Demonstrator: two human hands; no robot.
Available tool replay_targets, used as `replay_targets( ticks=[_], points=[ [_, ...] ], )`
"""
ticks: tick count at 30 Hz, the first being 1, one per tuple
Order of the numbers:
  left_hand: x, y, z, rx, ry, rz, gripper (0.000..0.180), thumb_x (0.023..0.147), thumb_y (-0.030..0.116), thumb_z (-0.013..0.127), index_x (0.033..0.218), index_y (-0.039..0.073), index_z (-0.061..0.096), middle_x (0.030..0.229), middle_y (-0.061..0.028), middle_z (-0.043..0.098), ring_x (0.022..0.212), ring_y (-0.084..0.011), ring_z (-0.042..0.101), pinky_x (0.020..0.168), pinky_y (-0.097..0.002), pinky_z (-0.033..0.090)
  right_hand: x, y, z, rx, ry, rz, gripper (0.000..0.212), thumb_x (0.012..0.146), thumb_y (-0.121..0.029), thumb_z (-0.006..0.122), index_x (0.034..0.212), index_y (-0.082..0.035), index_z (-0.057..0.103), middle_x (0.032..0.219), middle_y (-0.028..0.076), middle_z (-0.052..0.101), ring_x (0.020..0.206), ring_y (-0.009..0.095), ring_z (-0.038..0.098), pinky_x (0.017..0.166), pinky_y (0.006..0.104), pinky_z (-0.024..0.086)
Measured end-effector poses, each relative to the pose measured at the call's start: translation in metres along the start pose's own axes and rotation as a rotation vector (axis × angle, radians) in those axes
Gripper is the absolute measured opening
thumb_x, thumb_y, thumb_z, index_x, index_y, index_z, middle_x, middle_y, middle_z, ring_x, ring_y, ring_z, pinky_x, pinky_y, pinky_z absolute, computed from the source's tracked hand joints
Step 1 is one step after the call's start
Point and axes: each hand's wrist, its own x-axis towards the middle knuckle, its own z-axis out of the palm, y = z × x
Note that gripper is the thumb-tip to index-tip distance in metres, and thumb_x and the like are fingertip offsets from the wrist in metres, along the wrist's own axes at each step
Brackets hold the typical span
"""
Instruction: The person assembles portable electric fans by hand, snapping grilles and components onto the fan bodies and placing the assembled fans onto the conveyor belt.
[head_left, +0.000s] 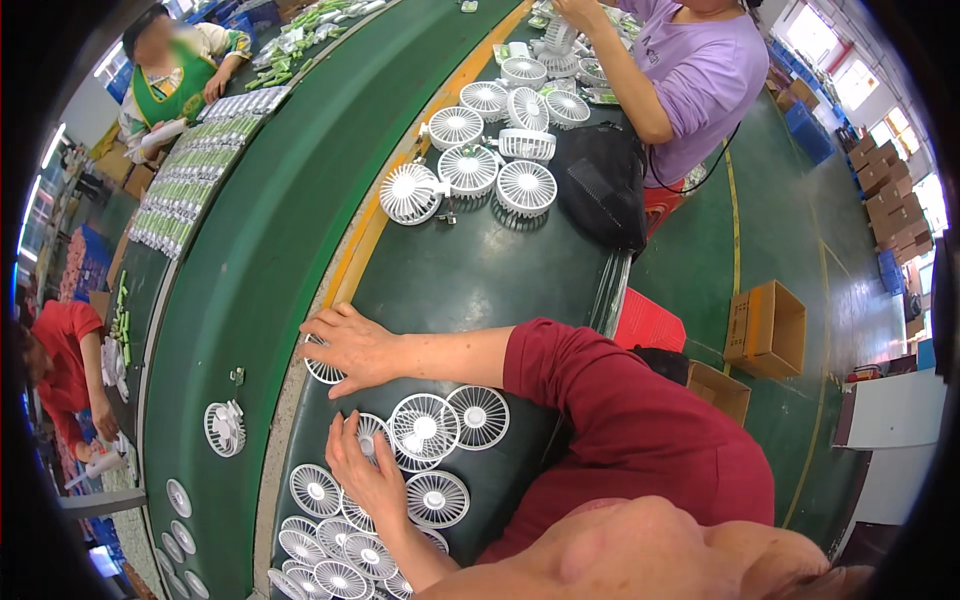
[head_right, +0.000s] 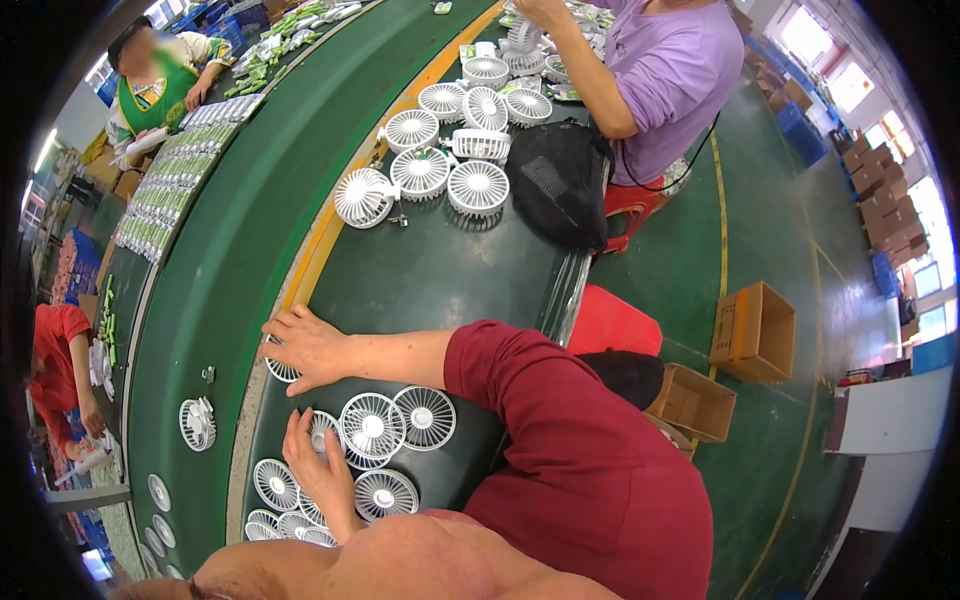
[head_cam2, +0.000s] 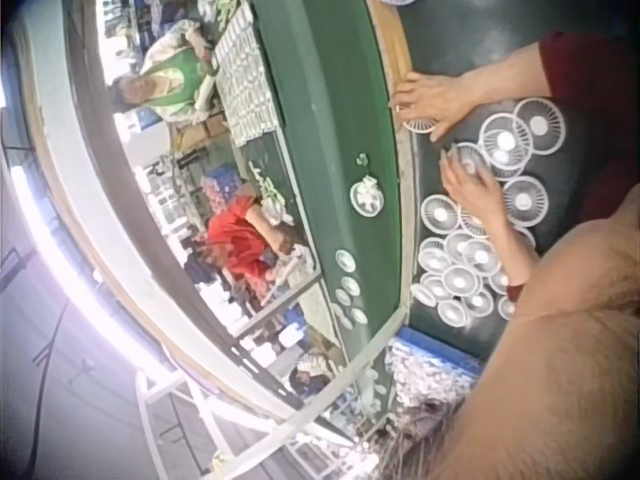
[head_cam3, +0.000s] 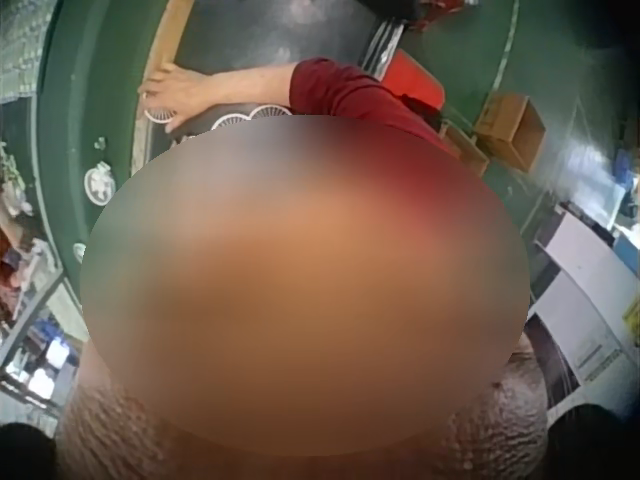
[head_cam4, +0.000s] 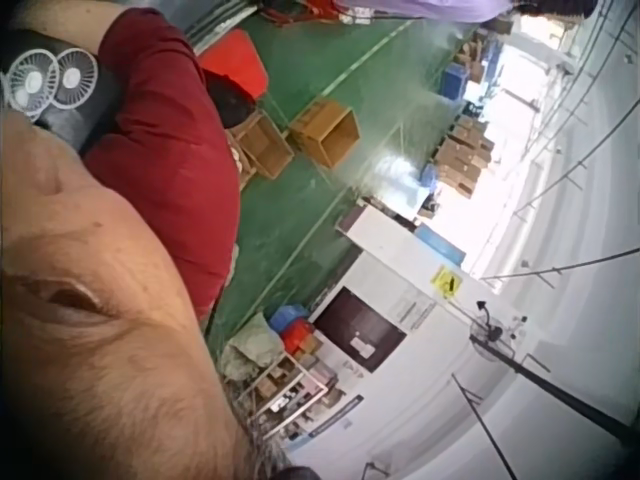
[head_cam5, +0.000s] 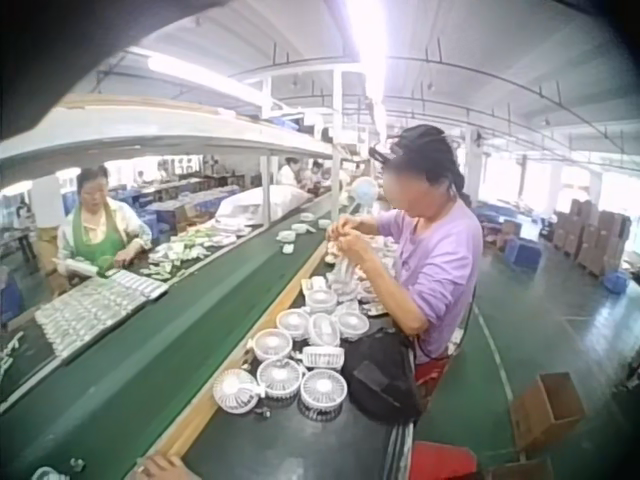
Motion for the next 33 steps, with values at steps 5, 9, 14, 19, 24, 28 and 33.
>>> replay_targets(
  ticks=[5, 9, 14, 19, 24, 28, 33],
  points=[
    [-0.002, -0.018, -0.004, -0.004, 0.022, -0.039, 0.042, 0.083, 0.014, 0.064, 0.123, 0.007, 0.059, 0.129, -0.0174, 0.054, 0.120, -0.0370, 0.048, 0.103, -0.0466, 0.035, 0.009, -0.001, 0.018, 0.007, -0.046, -0.056, 0.071, 0.065, -0.047, 0.078, 0.123, -0.013, 0.056, 0.133, 0.016, 0.047, 0.125, 0.036, 0.041, 0.098, 0.0508, 0.033],
    [0.012, -0.010, 0.011, -0.110, 0.059, -0.025, 0.042, 0.080, 0.017, 0.068, 0.120, 0.009, 0.059, 0.128, -0.0144, 0.054, 0.122, -0.0352, 0.047, 0.101, -0.0469, 0.037, 0.006, 0.019, -0.004, -0.059, -0.066, -0.062, 0.067, 0.067, -0.042, 0.079, 0.125, -0.016, 0.057, 0.134, 0.014, 0.050, 0.125, 0.035, 0.044, 0.103, 0.0491, 0.031],
    [0.000, -0.022, -0.003, -0.074, 0.148, -0.068, 0.040, 0.080, 0.019, 0.069, 0.118, 0.011, 0.061, 0.128, -0.0128, 0.054, 0.120, -0.0337, 0.048, 0.097, -0.0455, 0.040, 0.038, -0.007, 0.008, 0.036, -0.122, -0.009, 0.065, 0.066, -0.028, 0.082, 0.123, -0.009, 0.057, 0.129, 0.015, 0.054, 0.120, 0.036, 0.049, 0.101, 0.0456, 0.039],
    [-0.014, -0.026, -0.001, -0.066, 0.191, -0.072, 0.041, 0.079, 0.023, 0.069, 0.117, 0.009, 0.060, 0.126, -0.0124, 0.053, 0.121, -0.0315, 0.046, 0.098, -0.0453, 0.038, 0.109, -0.062, 0.025, 0.149, -0.123, -0.233, 0.060, 0.070, -0.023, 0.079, 0.123, -0.007, 0.057, 0.126, 0.017, 0.054, 0.117, 0.037, 0.048, 0.101, 0.0445, 0.039],
    [-0.011, -0.016, 0.015, -0.099, 0.235, -0.096, 0.040, 0.084, 0.032, 0.067, 0.118, 0.012, 0.061, 0.129, -0.0113, 0.053, 0.122, -0.0306, 0.047, 0.098, -0.0436, 0.039, 0.161, -0.072, 0.089, 0.067, -0.104, -0.363, 0.065, 0.068, -0.032, 0.081, 0.124, -0.010, 0.057, 0.125, 0.019, 0.053, 0.113, 0.039, 0.049, 0.095, 0.0469, 0.045],
    [-0.010, -0.013, 0.013, -0.132, 0.245, -0.129, 0.039, 0.088, 0.035, 0.063, 0.118, 0.010, 0.061, 0.130, -0.0126, 0.053, 0.122, -0.0321, 0.047, 0.098, -0.0442, 0.040, 0.154, -0.074, 0.124, -0.150, -0.238, -0.276, 0.071, 0.066, -0.034, 0.082, 0.128, -0.014, 0.054, 0.125, 0.021, 0.053, 0.113, 0.041, 0.049, 0.091, 0.0488, 0.047],
    [-0.006, -0.025, 0.005, -0.616, 0.452, -0.211, 0.055, 0.095, 0.034, 0.056, 0.138, 0.004, 0.040, 0.137, -0.0200, 0.046, 0.120, -0.0357, 0.049, 0.102, -0.0442, 0.039, 0.154, -0.075, 0.095, 0.163, -0.297, -0.287, 0.068, 0.069, -0.028, 0.080, 0.130, -0.012, 0.053, 0.127, 0.018, 0.055, 0.114, 0.038, 0.051, 0.098, 0.0447, 0.044]
  ],
)
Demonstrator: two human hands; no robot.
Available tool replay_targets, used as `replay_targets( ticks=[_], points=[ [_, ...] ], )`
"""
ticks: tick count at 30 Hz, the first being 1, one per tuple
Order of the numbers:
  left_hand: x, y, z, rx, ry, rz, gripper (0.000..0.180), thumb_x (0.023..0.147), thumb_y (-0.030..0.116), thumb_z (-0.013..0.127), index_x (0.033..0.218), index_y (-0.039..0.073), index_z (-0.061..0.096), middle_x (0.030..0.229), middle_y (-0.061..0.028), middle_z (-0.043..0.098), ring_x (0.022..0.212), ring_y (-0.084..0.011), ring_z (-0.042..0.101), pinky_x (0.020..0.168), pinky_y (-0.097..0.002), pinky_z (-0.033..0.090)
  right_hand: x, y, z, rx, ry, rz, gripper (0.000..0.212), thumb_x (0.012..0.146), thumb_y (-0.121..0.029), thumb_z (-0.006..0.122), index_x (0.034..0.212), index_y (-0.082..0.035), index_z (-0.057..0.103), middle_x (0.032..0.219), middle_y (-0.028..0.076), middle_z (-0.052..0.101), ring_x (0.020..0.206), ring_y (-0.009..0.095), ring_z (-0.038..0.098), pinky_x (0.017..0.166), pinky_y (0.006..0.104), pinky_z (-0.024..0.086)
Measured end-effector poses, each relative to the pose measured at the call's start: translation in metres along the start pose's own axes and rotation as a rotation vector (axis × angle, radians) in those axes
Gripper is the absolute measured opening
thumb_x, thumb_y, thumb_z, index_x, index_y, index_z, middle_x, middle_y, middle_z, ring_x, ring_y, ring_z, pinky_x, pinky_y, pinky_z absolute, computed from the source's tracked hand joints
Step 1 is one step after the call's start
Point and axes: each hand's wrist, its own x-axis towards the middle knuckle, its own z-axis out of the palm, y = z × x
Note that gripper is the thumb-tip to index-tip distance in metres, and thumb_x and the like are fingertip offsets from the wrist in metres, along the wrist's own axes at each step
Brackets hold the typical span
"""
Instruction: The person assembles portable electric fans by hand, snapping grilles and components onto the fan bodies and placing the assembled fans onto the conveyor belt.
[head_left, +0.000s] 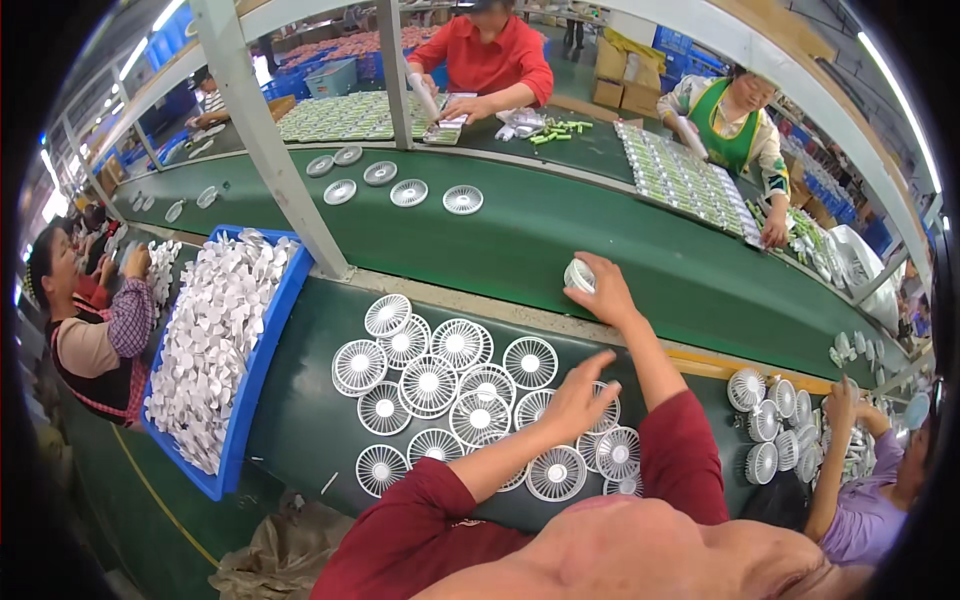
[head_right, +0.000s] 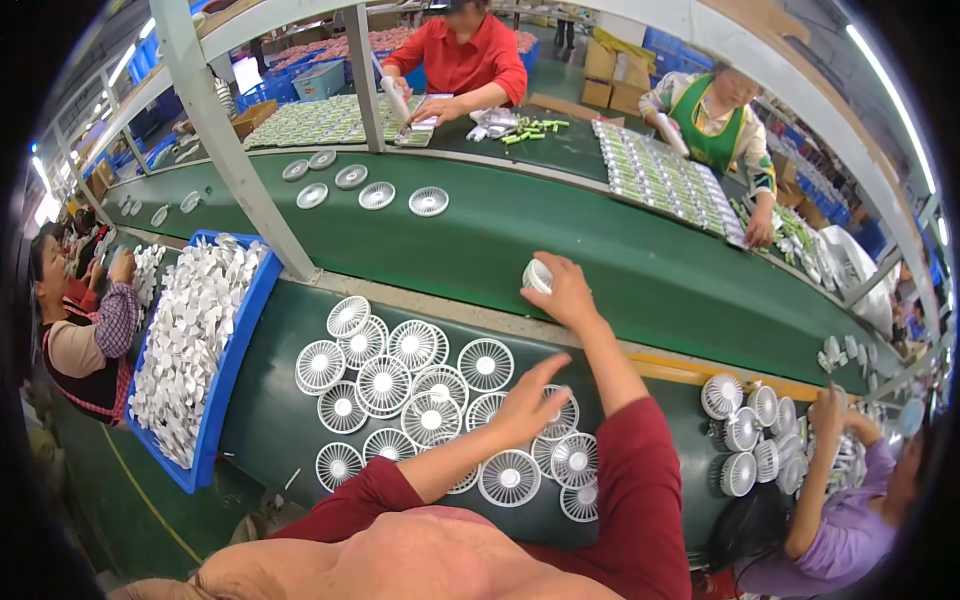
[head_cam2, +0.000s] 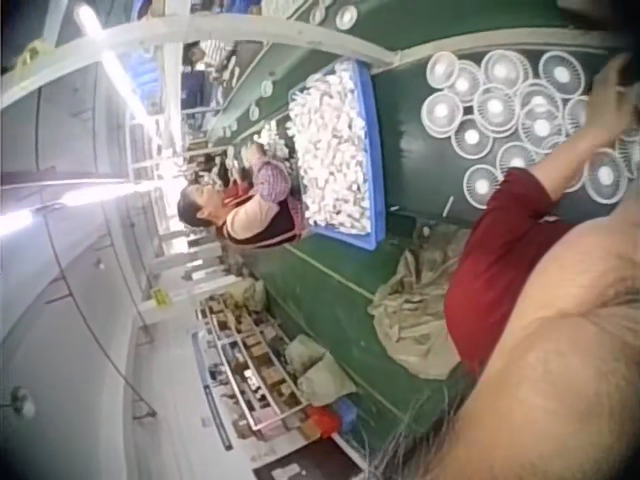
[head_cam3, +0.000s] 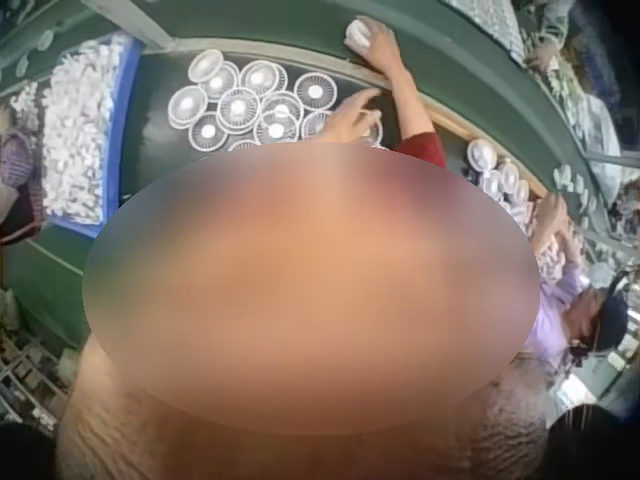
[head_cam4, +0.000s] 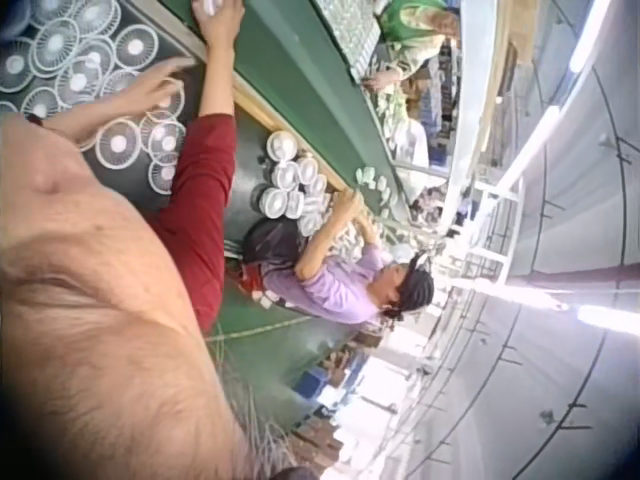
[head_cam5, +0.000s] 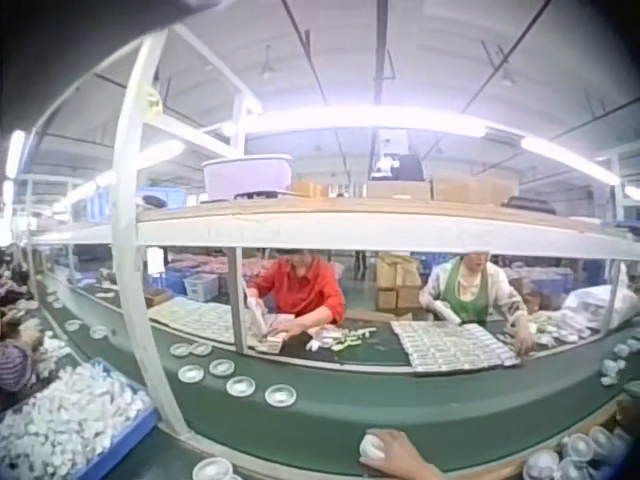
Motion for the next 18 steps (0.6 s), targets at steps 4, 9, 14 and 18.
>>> replay_targets(
  ticks=[4, 9, 14, 18],
  points=[
    [0.025, -0.007, -0.017, -0.933, 0.134, -0.516, 0.063, 0.101, 0.053, 0.032, 0.146, 0.009, 0.028, 0.136, -0.0089, 0.046, 0.125, -0.0236, 0.046, 0.105, -0.0393, 0.037, -0.050, -0.064, -0.063, 0.150, -0.005, -0.163, 0.070, 0.069, -0.025, 0.077, 0.131, -0.006, 0.052, 0.134, 0.016, 0.053, 0.127, 0.034, 0.047, 0.108, 0.0409, 0.036],
    [0.033, 0.034, -0.043, -1.358, 0.004, -0.722, 0.063, 0.098, 0.058, 0.032, 0.135, 0.009, 0.044, 0.134, -0.0129, 0.052, 0.122, -0.0294, 0.052, 0.104, -0.0482, 0.043, -0.112, -0.105, -0.074, 0.035, -0.006, -0.295, 0.074, 0.070, -0.041, 0.078, 0.133, -0.012, 0.051, 0.141, 0.020, 0.041, 0.128, 0.039, 0.041, 0.106, 0.0482, 0.033],
    [0.012, 0.049, -0.027, -1.034, 0.270, -0.248, 0.052, 0.103, 0.044, 0.029, 0.137, 0.007, 0.041, 0.129, -0.0114, 0.053, 0.118, -0.0230, 0.053, 0.099, -0.0367, 0.044, -0.128, -0.108, -0.044, 0.372, 0.182, -0.200, 0.088, 0.077, -0.065, 0.062, 0.143, -0.012, 0.039, 0.151, 0.023, 0.026, 0.137, 0.040, 0.029, 0.111, 0.0495, 0.024],
    [0.006, 0.070, -0.021, -0.522, 0.296, 0.140, 0.066, 0.098, 0.051, 0.030, 0.137, -0.002, 0.032, 0.137, -0.0191, 0.042, 0.122, -0.0288, 0.047, 0.104, -0.0403, 0.038, -0.139, -0.126, -0.047, 0.630, 0.232, -0.126, 0.096, 0.082, -0.070, 0.055, 0.148, -0.007, 0.026, 0.154, 0.024, 0.018, 0.143, 0.041, 0.017, 0.115, 0.0497, 0.015]
  ],
)
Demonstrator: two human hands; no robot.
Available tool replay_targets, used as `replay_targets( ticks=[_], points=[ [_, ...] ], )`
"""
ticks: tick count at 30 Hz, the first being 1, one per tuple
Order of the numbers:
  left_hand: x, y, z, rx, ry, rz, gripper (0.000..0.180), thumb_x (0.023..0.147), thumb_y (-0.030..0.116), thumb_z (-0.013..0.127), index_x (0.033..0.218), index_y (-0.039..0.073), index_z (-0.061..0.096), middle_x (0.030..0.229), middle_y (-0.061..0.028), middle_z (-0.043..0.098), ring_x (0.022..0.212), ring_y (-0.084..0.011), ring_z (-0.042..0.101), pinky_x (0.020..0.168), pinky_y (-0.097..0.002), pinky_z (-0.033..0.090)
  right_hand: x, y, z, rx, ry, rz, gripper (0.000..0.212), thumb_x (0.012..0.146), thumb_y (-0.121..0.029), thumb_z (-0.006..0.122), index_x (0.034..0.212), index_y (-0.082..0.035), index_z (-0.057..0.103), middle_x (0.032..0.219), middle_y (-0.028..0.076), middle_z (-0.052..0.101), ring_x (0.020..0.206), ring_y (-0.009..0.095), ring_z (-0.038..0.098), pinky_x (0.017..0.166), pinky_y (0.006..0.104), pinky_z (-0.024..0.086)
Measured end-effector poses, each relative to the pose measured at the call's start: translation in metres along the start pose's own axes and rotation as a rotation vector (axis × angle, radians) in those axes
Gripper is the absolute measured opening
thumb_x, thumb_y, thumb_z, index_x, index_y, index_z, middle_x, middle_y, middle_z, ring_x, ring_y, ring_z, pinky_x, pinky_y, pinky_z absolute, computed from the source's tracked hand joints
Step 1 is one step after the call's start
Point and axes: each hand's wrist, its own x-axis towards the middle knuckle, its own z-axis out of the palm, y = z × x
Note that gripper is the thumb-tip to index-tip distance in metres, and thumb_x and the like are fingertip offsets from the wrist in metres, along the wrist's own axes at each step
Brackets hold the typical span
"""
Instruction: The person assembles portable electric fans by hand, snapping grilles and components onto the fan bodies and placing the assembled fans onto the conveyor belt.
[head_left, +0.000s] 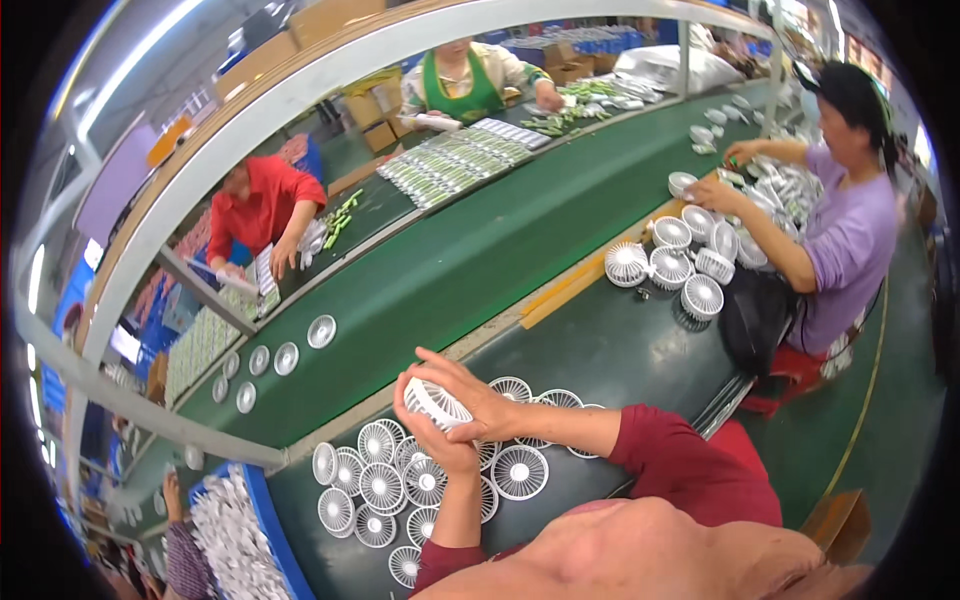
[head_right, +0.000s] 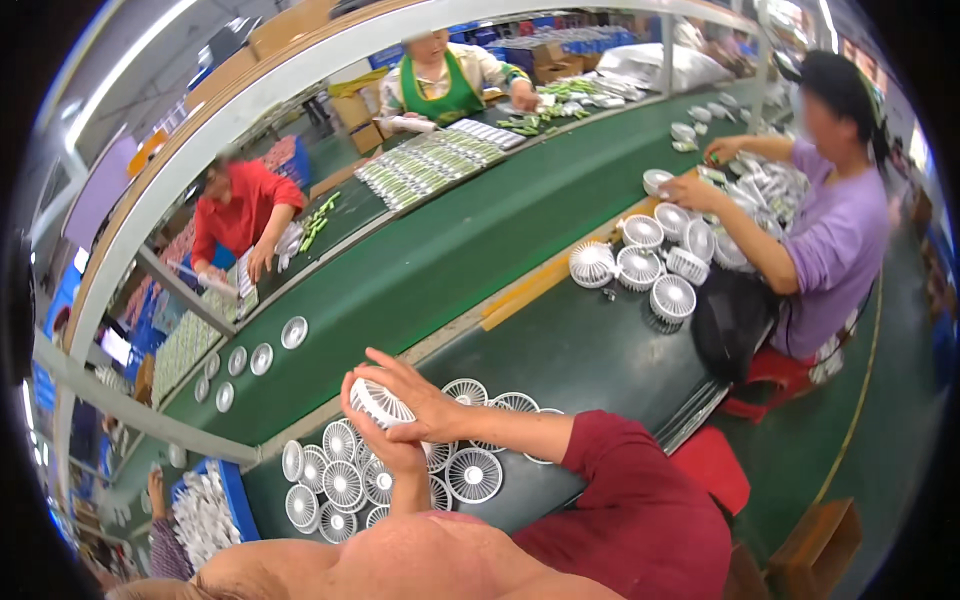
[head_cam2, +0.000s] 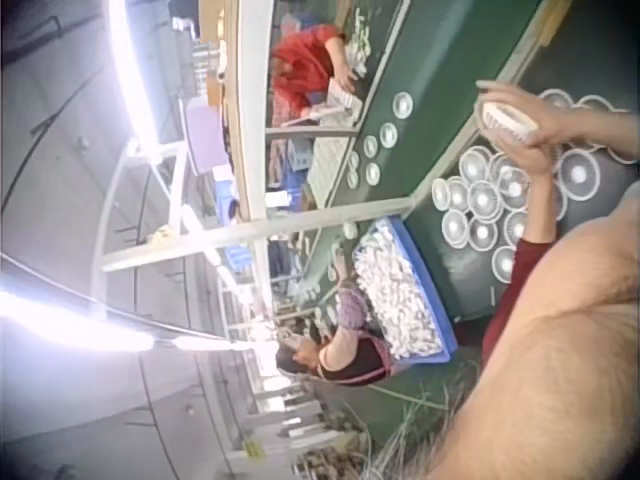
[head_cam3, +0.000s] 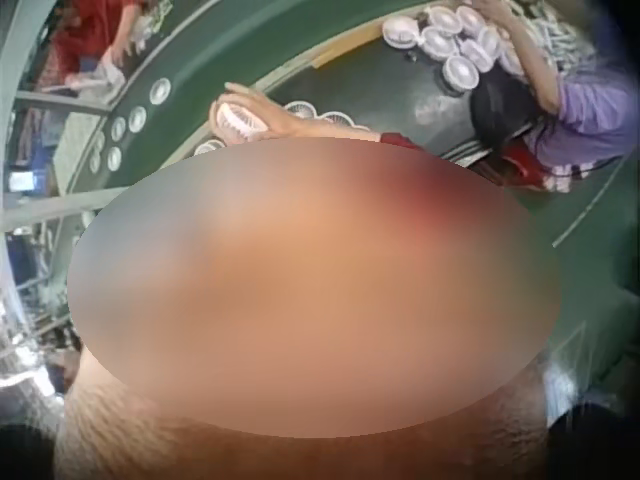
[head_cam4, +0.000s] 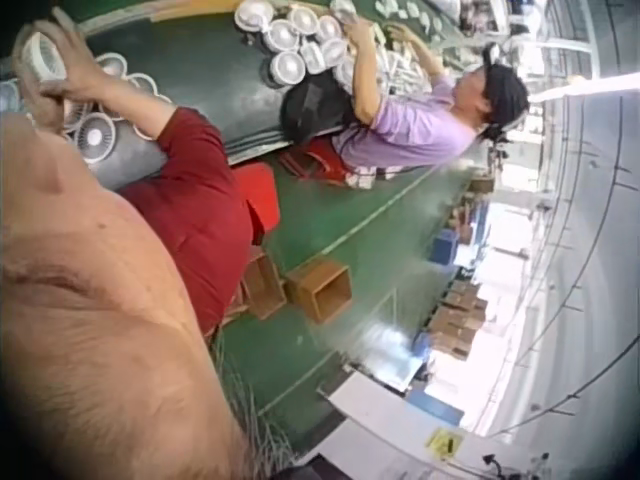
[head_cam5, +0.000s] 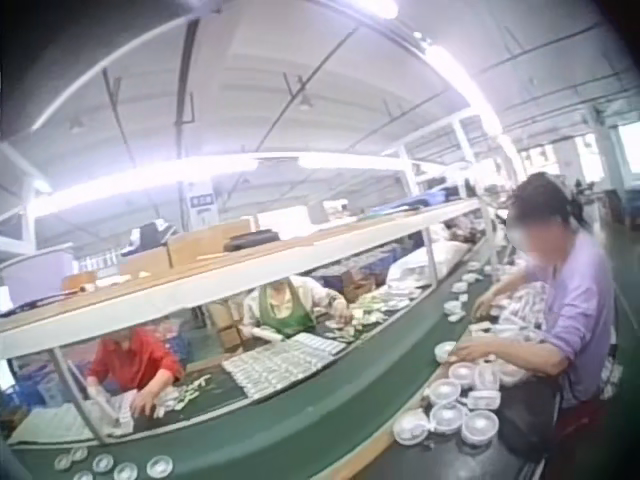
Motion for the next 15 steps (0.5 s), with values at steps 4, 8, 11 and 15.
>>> replay_targets(
  ticks=[4, 8, 11, 15],
  points=[
    [0.005, -0.012, -0.015, 0.217, -0.010, 0.238, 0.080, 0.092, 0.059, 0.040, 0.140, -0.004, 0.029, 0.142, -0.0202, 0.035, 0.126, -0.0310, 0.044, 0.107, -0.0415, 0.035, 0.005, -0.010, 0.013, 0.363, -0.061, 0.148, 0.099, 0.084, -0.057, 0.062, 0.150, -0.001, 0.015, 0.154, 0.021, 0.019, 0.145, 0.033, 0.016, 0.117, 0.0404, 0.014],
    [0.018, -0.002, -0.004, 0.228, -0.156, 0.137, 0.081, 0.085, 0.039, 0.048, 0.149, -0.003, 0.018, 0.153, -0.0158, 0.024, 0.139, -0.0298, 0.030, 0.113, -0.0392, 0.024, 0.012, -0.003, -0.014, 0.225, 0.072, 0.204, 0.096, 0.078, -0.032, 0.073, 0.149, 0.000, 0.017, 0.152, 0.019, 0.025, 0.141, 0.028, 0.025, 0.115, 0.0360, 0.021],
    [0.024, 0.002, 0.001, -0.388, -0.217, -0.298, 0.062, 0.102, 0.036, 0.034, 0.151, 0.001, 0.016, 0.152, -0.0131, 0.028, 0.139, -0.0258, 0.030, 0.115, -0.0384, 0.025, 0.020, -0.012, -0.042, -0.143, 0.073, 0.049, 0.106, 0.067, -0.029, 0.081, 0.148, -0.003, 0.019, 0.149, 0.022, 0.029, 0.138, 0.035, 0.032, 0.113, 0.0398, 0.029],
    [0.041, 0.007, -0.009, -0.422, 0.020, -0.592, 0.057, 0.104, 0.044, 0.031, 0.140, 0.002, 0.039, 0.134, -0.0111, 0.052, 0.122, -0.0218, 0.052, 0.102, -0.0364, 0.043, 0.025, -0.006, -0.034, -0.308, -0.016, -0.129, 0.110, 0.059, -0.025, 0.087, 0.147, -0.008, 0.023, 0.148, 0.019, 0.032, 0.134, 0.038, 0.035, 0.111, 0.0454, 0.033]
  ],
)
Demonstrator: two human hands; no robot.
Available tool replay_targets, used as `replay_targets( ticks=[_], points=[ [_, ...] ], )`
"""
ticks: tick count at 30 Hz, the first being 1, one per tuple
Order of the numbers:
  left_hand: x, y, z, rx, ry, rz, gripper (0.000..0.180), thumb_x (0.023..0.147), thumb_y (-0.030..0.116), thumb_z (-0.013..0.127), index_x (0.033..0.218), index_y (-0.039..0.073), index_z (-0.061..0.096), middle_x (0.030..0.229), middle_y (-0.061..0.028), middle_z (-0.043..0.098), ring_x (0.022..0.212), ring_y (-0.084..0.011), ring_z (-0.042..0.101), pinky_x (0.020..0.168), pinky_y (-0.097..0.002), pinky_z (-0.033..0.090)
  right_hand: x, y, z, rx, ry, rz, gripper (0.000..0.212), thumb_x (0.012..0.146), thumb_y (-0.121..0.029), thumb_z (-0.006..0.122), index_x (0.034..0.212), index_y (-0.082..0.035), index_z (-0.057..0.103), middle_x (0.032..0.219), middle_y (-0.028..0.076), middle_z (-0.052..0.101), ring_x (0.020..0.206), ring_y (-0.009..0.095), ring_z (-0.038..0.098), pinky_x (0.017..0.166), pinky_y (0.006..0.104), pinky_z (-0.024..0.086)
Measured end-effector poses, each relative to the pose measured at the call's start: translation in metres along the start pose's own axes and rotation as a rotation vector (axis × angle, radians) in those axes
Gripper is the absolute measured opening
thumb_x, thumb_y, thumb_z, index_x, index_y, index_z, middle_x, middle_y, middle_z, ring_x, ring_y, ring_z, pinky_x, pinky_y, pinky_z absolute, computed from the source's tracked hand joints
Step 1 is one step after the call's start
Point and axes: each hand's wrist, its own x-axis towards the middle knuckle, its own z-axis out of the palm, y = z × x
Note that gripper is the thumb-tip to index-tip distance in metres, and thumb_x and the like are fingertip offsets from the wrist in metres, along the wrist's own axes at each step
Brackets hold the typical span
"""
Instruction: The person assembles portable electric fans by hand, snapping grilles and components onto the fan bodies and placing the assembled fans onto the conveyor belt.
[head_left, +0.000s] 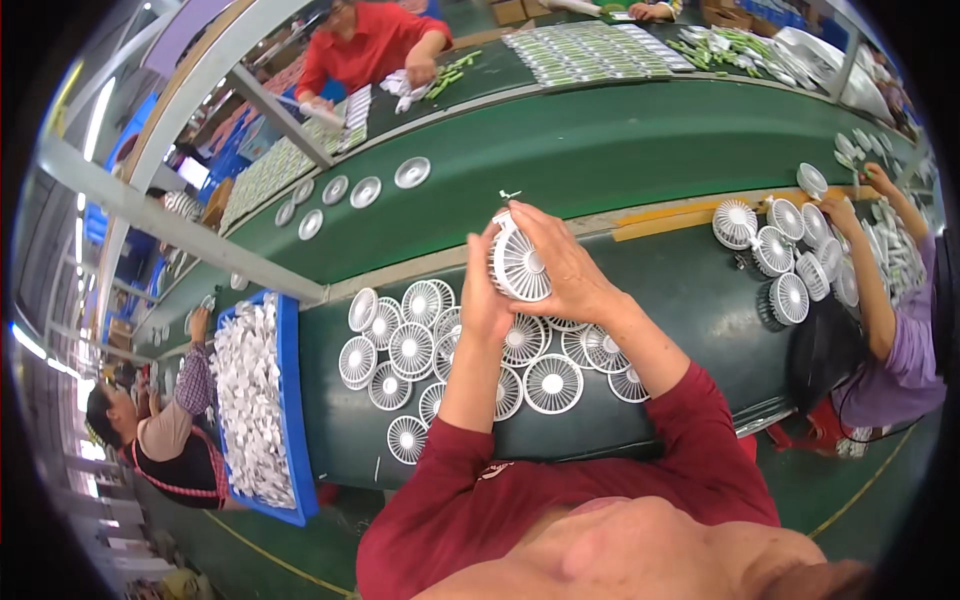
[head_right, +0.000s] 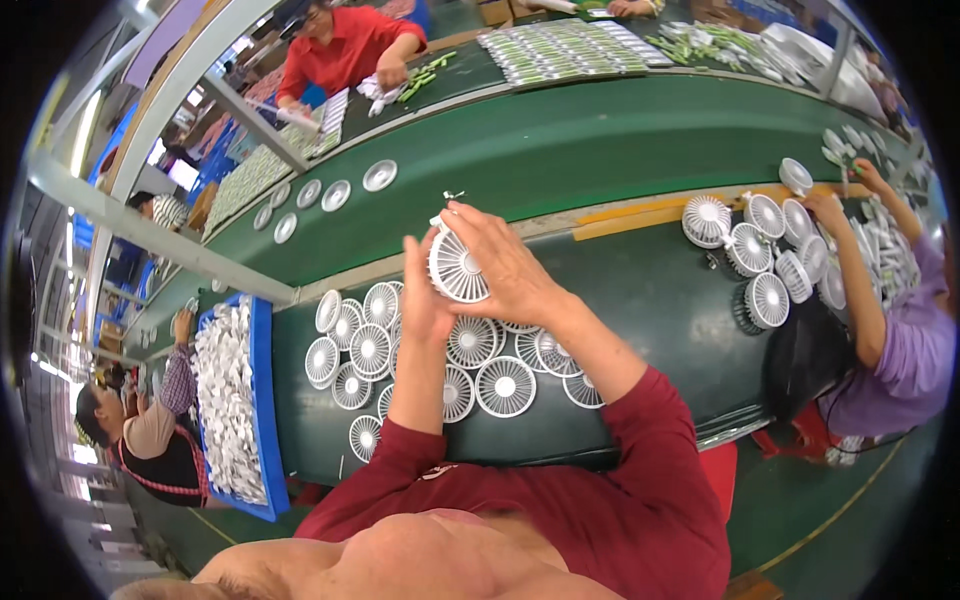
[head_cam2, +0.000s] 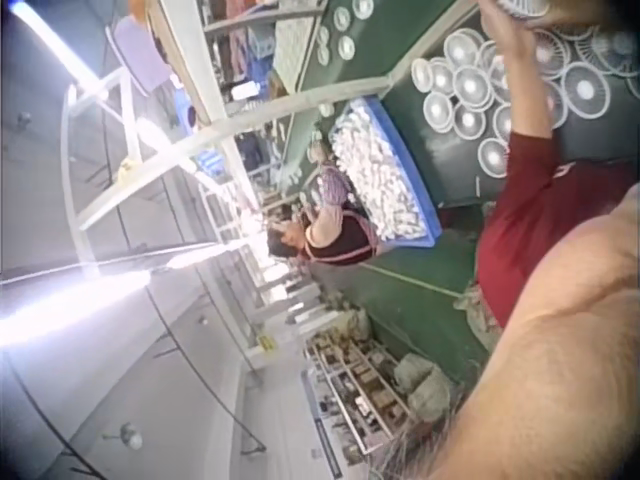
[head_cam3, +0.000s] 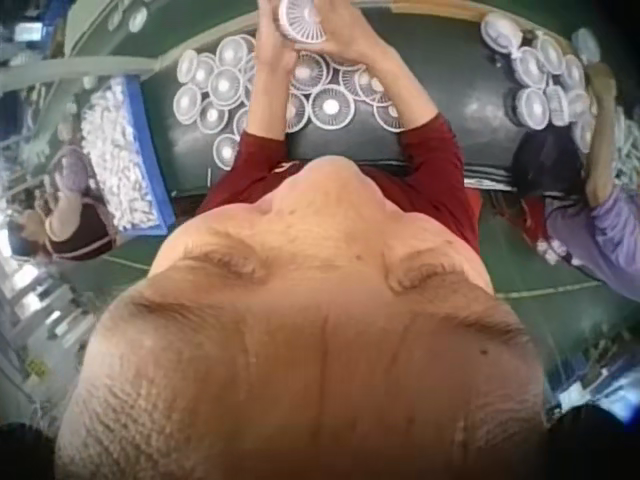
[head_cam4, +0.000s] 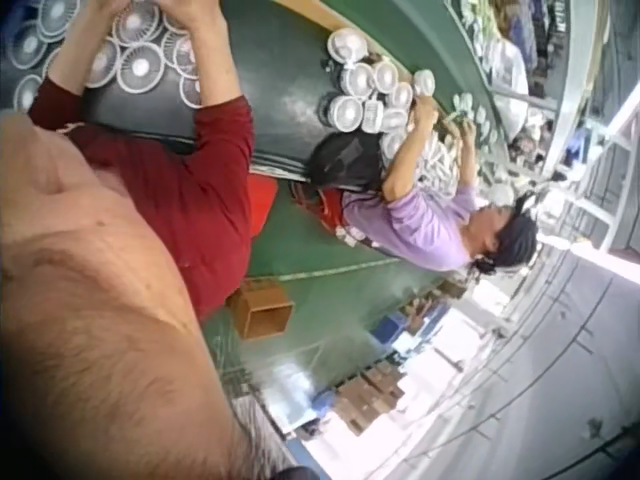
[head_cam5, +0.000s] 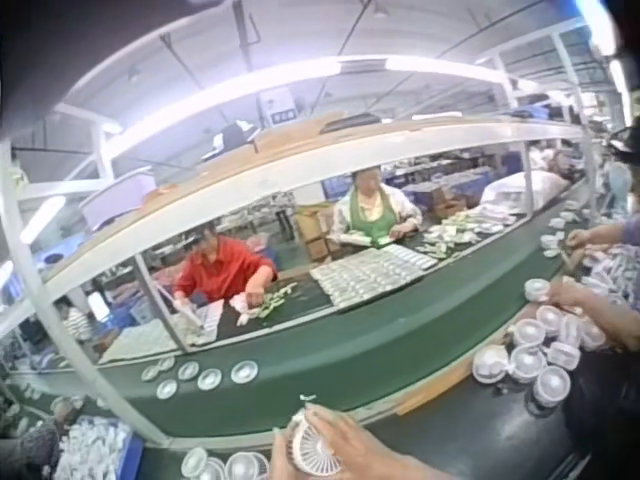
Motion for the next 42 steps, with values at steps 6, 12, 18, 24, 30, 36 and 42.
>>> replay_targets(
  ticks=[6, 12, 18, 24, 30, 36, 42],
  points=[
    [0.008, -0.018, -0.017, -0.021, -0.004, 0.028, 0.044, 0.104, 0.038, 0.034, 0.130, 0.005, 0.048, 0.123, -0.0091, 0.059, 0.111, -0.0195, 0.060, 0.093, -0.0357, 0.050, -0.005, 0.009, 0.008, -0.040, -0.004, -0.012, 0.113, 0.056, -0.031, 0.088, 0.147, -0.009, 0.025, 0.152, 0.020, 0.023, 0.134, 0.040, 0.033, 0.110, 0.0466, 0.032],
    [0.007, -0.009, -0.009, 0.077, -0.040, 0.261, 0.031, 0.103, 0.027, 0.042, 0.123, 0.004, 0.050, 0.112, -0.0054, 0.059, 0.100, -0.0120, 0.059, 0.086, -0.0288, 0.049, 0.000, 0.008, 0.014, 0.091, -0.055, 0.086, 0.109, 0.057, -0.028, 0.089, 0.145, -0.007, 0.028, 0.148, 0.021, 0.029, 0.136, 0.040, 0.032, 0.110, 0.0453, 0.033],
    [-0.003, -0.014, -0.030, 0.202, 0.068, 0.319, 0.019, 0.100, 0.019, 0.049, 0.116, 0.009, 0.056, 0.104, -0.0011, 0.060, 0.095, -0.0080, 0.057, 0.082, -0.0246, 0.049, 0.000, -0.003, 0.025, 0.086, -0.095, 0.032, 0.099, 0.059, -0.034, 0.086, 0.139, -0.003, 0.037, 0.143, 0.021, 0.039, 0.132, 0.038, 0.039, 0.109, 0.0444, 0.033],
    [-0.045, -0.008, -0.028, 0.345, 0.054, 0.589, 0.024, 0.098, 0.017, 0.048, 0.117, 0.002, 0.052, 0.109, -0.0037, 0.056, 0.100, -0.0095, 0.054, 0.084, -0.0263, 0.046, -0.023, -0.041, 0.047, 0.524, -0.058, 0.294, 0.086, 0.080, -0.033, 0.072, 0.146, -0.003, 0.026, 0.149, 0.018, 0.030, 0.136, 0.031, 0.035, 0.111, 0.0414, 0.030],
    [-0.082, 0.002, -0.033, 0.579, 0.109, 0.929, 0.026, 0.094, 0.015, 0.049, 0.116, 0.000, 0.049, 0.116, -0.0129, 0.049, 0.111, -0.0207, 0.049, 0.097, -0.0325, 0.038, -0.022, -0.079, 0.067, 0.546, -0.013, 0.304, 0.064, 0.092, -0.026, 0.050, 0.145, 0.002, 0.027, 0.144, 0.019, 0.036, 0.132, 0.029, 0.039, 0.109, 0.0393, 0.032],
    [-0.108, 0.030, -0.038, 0.462, 0.093, 0.863, 0.025, 0.093, 0.013, 0.049, 0.115, 0.001, 0.050, 0.120, -0.0118, 0.048, 0.113, -0.0183, 0.048, 0.097, -0.0312, 0.038, -0.013, -0.101, 0.082, 0.555, -0.002, 0.106, 0.065, 0.094, -0.030, 0.050, 0.144, 0.003, 0.027, 0.143, 0.020, 0.038, 0.130, 0.028, 0.042, 0.109, 0.0393, 0.032],
    [-0.129, 0.070, -0.086, 0.046, 0.175, 0.805, 0.029, 0.103, 0.024, 0.038, 0.122, 0.004, 0.048, 0.110, -0.0047, 0.058, 0.097, -0.0089, 0.056, 0.086, -0.0266, 0.047, 0.003, -0.121, 0.094, 1.286, 0.029, 0.476, 0.075, 0.089, -0.051, 0.054, 0.145, -0.006, 0.030, 0.143, 0.022, 0.041, 0.130, 0.035, 0.044, 0.103, 0.0489, 0.042]
  ],
)
